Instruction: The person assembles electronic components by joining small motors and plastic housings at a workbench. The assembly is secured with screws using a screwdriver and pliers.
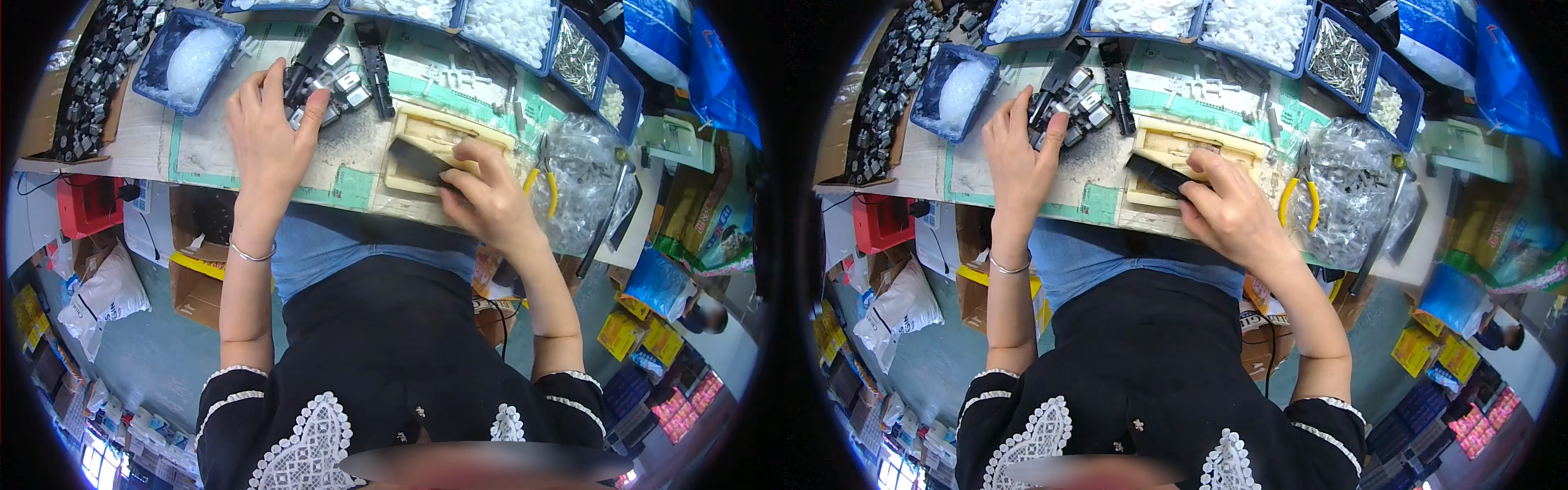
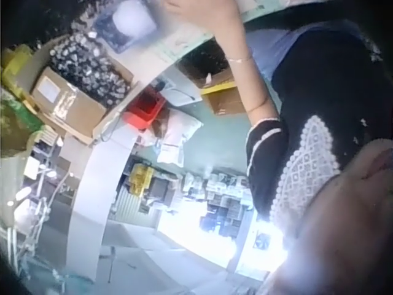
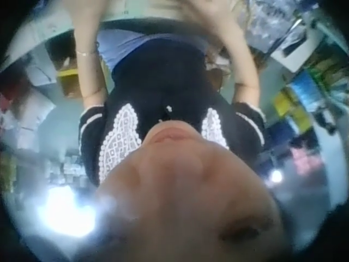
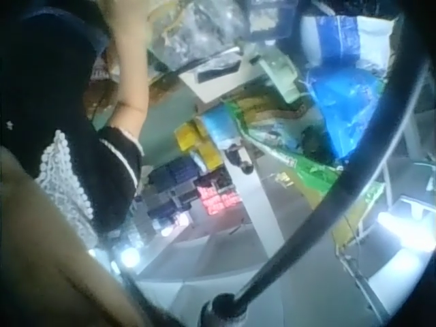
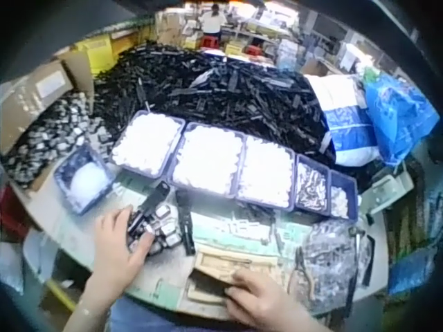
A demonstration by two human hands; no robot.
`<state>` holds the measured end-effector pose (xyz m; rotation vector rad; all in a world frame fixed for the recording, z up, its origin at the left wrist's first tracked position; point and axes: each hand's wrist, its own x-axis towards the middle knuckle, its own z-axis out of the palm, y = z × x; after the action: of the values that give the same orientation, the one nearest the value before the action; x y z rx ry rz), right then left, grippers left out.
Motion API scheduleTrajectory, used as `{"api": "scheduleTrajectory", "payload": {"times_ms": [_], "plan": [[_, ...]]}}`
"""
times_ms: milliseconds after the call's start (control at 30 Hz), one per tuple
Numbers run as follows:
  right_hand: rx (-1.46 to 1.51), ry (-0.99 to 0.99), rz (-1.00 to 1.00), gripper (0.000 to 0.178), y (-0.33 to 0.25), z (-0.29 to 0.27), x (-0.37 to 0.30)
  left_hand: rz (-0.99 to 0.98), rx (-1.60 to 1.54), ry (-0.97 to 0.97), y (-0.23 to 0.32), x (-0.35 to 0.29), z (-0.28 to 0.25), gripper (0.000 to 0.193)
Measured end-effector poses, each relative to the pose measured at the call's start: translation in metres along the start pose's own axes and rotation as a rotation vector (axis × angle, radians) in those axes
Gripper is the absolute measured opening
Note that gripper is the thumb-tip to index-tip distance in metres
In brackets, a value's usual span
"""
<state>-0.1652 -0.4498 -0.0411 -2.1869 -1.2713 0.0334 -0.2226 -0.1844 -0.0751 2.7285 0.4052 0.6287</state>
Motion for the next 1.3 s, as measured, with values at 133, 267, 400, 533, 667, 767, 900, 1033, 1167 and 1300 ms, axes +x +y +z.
{"api": "scheduleTrajectory", "payload": {"times_ms": [133, 267, 400, 533, 667, 767, 900, 1033, 1167, 1300], "plan": [[-0.123, -0.105, 0.009, 0.011, -0.007, -0.013, -0.004, -0.027, -0.083, 0.025, 0.0, -0.007, 0.002, 0.054], [-0.048, -0.224, 0.152, 0.012, -0.011, -0.018, -0.001, -0.032, -0.165, 0.046, -0.007, -0.005, 0.004, 0.051], [-0.054, -0.267, 0.224, 0.015, -0.021, -0.026, 0.01, -0.043, -0.238, 0.071, -0.014, 0.01, 0.001, 0.049], [-0.205, -0.445, 0.267, 0.02, -0.035, -0.035, 0.043, -0.167, -0.064, -0.018, -0.006, 0.034, 0.003, 0.061], [-0.239, -0.344, 0.15, 0.019, -0.034, -0.026, 0.063, -0.287, 0.118, -0.093, 0.0, 0.043, 0.013, 0.07], [-0.095, -0.166, 0.089, 0.018, -0.019, -0.013, 0.071, -0.256, 0.092, -0.093, 0.002, 0.038, 0.01, 0.06], [-0.084, -0.001, -0.045, 0.014, -0.009, 0.02, 0.1, -0.161, -0.137, -0.117, -0.004, 0.035, 0.002, 0.046], [-0.175, -0.067, -0.203, 0.014, -0.005, 0.048, 0.117, -0.041, -0.275, -0.19, -0.009, 0.044, -0.002, 0.039], [-0.307, -0.207, -0.244, 0.015, -0.009, 0.048, 0.122, 0.029, -0.225, -0.248, -0.01, 0.053, -0.003, 0.034], [-0.18, -0.313, -0.194, 0.018, 0.001, 0.045, 0.124, 0.023, -0.27, -0.306, -0.024, 0.065, 0.002, 0.027]]}}
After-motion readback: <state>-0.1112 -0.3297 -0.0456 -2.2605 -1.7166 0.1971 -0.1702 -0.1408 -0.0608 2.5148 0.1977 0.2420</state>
